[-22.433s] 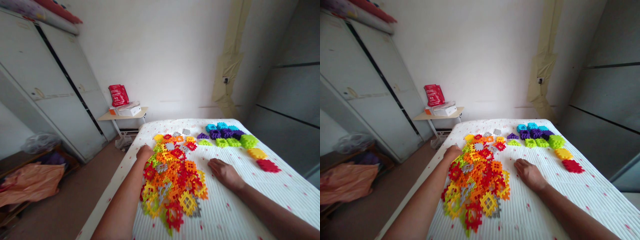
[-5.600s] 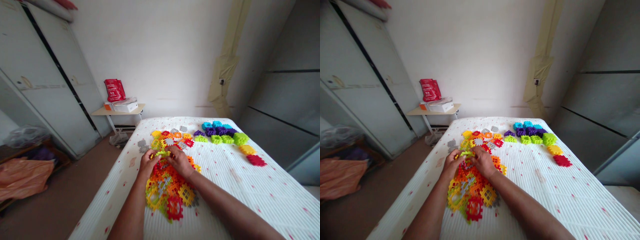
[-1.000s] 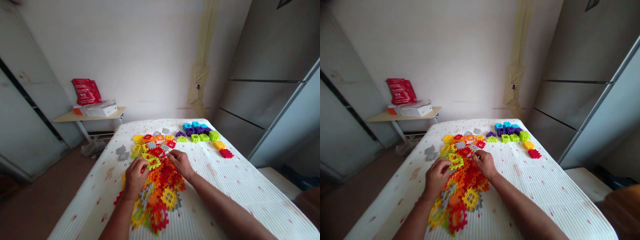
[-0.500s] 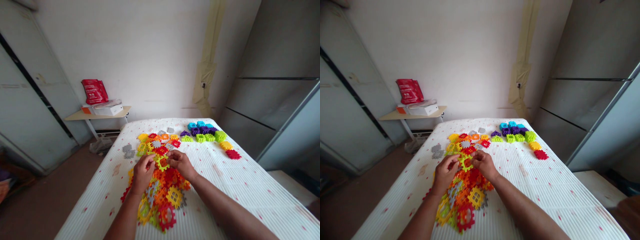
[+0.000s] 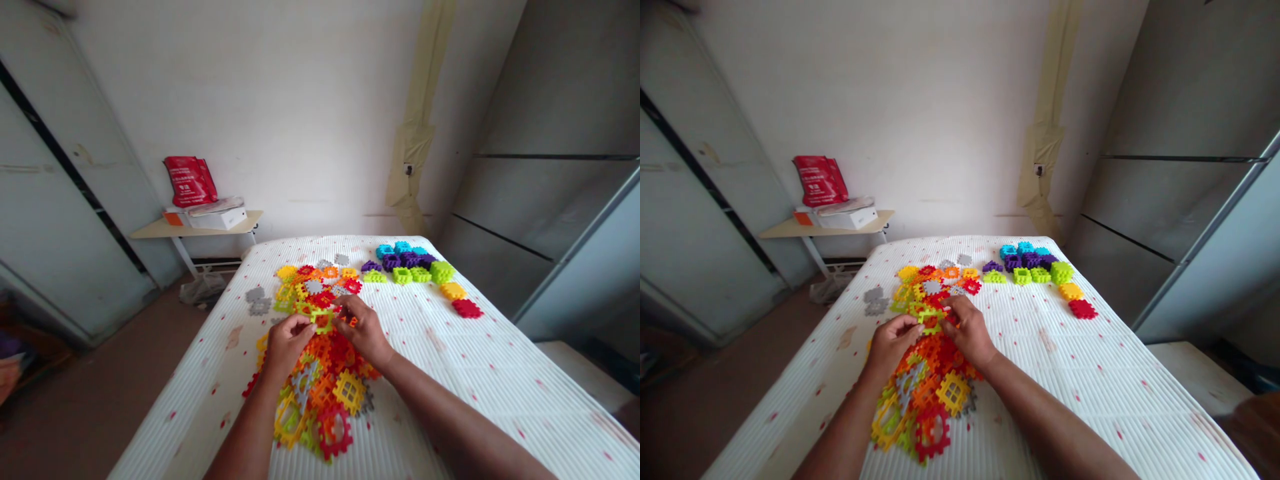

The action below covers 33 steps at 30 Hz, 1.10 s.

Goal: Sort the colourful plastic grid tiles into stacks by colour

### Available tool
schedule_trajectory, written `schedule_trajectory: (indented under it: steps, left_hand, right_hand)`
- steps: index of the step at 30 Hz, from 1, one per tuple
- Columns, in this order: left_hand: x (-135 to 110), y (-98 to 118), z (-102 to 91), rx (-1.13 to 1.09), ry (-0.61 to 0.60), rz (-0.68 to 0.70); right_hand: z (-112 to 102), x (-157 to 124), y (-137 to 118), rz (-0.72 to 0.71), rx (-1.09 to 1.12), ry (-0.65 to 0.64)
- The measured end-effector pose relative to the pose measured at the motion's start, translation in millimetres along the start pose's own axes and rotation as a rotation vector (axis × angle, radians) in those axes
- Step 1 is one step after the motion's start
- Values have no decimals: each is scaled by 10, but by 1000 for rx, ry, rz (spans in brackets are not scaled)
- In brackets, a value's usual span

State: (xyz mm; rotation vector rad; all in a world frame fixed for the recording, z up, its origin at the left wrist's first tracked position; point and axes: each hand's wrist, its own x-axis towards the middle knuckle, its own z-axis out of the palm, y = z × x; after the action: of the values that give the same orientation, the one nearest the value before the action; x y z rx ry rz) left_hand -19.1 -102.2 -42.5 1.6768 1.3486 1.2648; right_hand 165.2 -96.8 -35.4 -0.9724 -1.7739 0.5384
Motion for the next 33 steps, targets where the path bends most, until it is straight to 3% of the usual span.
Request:
schedule_trajectory:
  steps: [3, 5, 8, 13, 19, 22, 26, 30, 33]
  left_hand:
    - [0, -4, -16, -107, -6, -100]
    - [3, -2, -22, -147, -15, -140]
    - [5, -5, -25, -157, -28, -157]
    - [-3, -33, -29, -169, -44, -175]
    - [6, -36, -51, -129, -44, -150]
    - [21, -70, -88, -92, 33, -123]
    - [42, -172, -145, -90, 110, -123]
    - [56, -227, -167, -91, 139, -143]
    - [60, -222, -166, -78, 137, -149]
  right_hand:
    - [-2, -38, -71, -226, -260, -55]
    - [35, -59, -87, -291, -410, -85]
    - [117, -71, -63, -312, -560, -83]
    - [200, -66, -11, -309, -621, -70]
    - [114, -27, 0, -364, -624, -94]
    - [-142, 70, 170, -311, -631, -24]
    - [-780, 252, 583, -106, -725, 106]
    - [-1432, 444, 928, 144, -933, 35]
    - [-1711, 573, 1071, 281, -1043, -40]
